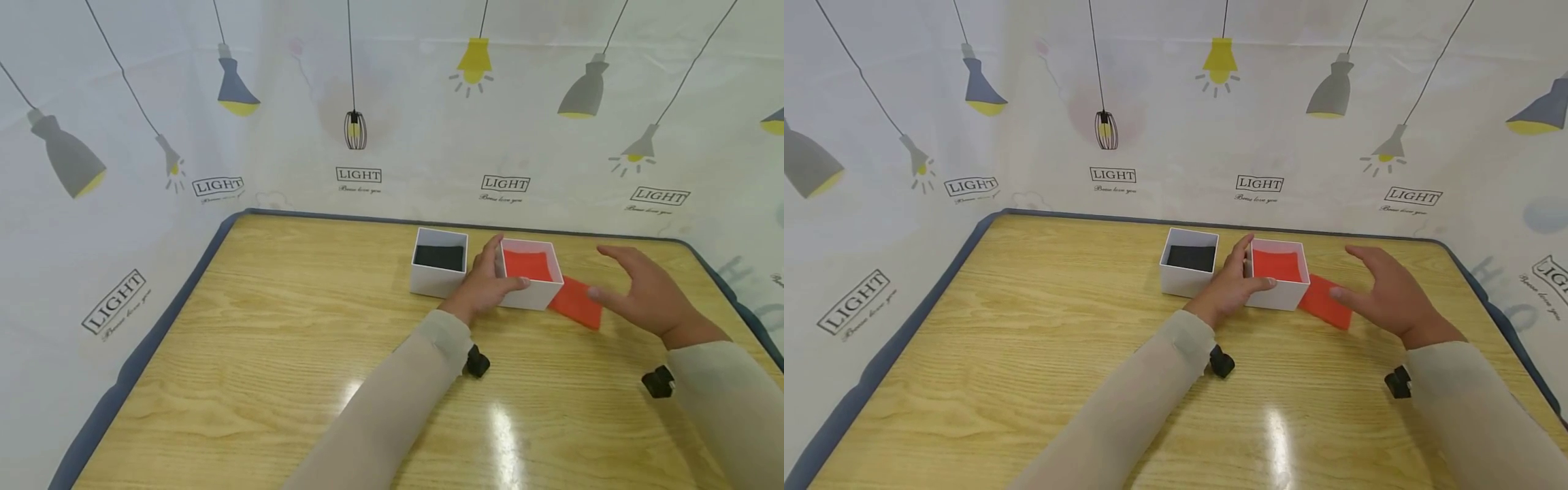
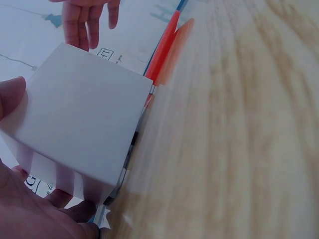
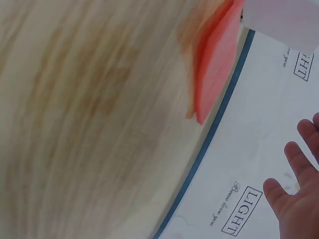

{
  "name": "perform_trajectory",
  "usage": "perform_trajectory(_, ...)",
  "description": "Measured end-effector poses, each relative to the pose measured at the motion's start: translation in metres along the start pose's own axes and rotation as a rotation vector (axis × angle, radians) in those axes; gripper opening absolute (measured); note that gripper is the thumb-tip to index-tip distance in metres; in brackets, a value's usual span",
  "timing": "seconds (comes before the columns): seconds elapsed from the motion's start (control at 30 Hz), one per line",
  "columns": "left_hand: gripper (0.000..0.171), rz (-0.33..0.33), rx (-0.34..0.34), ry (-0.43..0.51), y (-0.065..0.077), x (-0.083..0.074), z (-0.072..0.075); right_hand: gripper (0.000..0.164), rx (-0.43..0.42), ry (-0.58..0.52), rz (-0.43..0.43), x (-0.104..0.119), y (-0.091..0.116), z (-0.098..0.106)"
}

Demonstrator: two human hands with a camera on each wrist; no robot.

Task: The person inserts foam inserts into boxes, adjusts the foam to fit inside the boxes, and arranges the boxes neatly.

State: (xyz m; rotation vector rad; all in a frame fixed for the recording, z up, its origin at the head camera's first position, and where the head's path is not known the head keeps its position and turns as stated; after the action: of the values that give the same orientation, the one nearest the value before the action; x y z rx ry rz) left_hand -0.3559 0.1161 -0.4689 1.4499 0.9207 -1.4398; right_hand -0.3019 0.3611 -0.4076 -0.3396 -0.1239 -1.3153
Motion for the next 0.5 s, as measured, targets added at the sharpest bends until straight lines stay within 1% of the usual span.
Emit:
perform_trajectory(0.17,0.099,-0.006,0.001,-0.004,-0.002,0.000,0.000,0.085,0.026,0.019,-0.030,-0.013,0.003,-0.007)
perform_trajectory(0.4,0.100,-0.006,0.003,-0.008,-0.002,0.001,0.001,0.092,0.153,0.052,-0.107,-0.032,0.007,-0.022)
perform_trajectory(0.5,0.100,-0.010,0.005,-0.004,-0.003,0.001,0.001,0.095,0.195,0.067,-0.114,-0.037,0.009,-0.027)
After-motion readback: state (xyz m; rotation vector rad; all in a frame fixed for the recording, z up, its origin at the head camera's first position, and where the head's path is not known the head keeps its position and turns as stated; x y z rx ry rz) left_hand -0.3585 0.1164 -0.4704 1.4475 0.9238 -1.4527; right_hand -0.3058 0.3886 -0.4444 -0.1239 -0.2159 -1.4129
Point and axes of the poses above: each hand's wrist, its own y-axis away from the middle knuckle, its own z-axis out of the back of the hand, x = y × z, the point moved 7 cm from there along -y, towards the middle knuckle, and after that the axes turned 10 degrees about y, right-handed, at the moved point
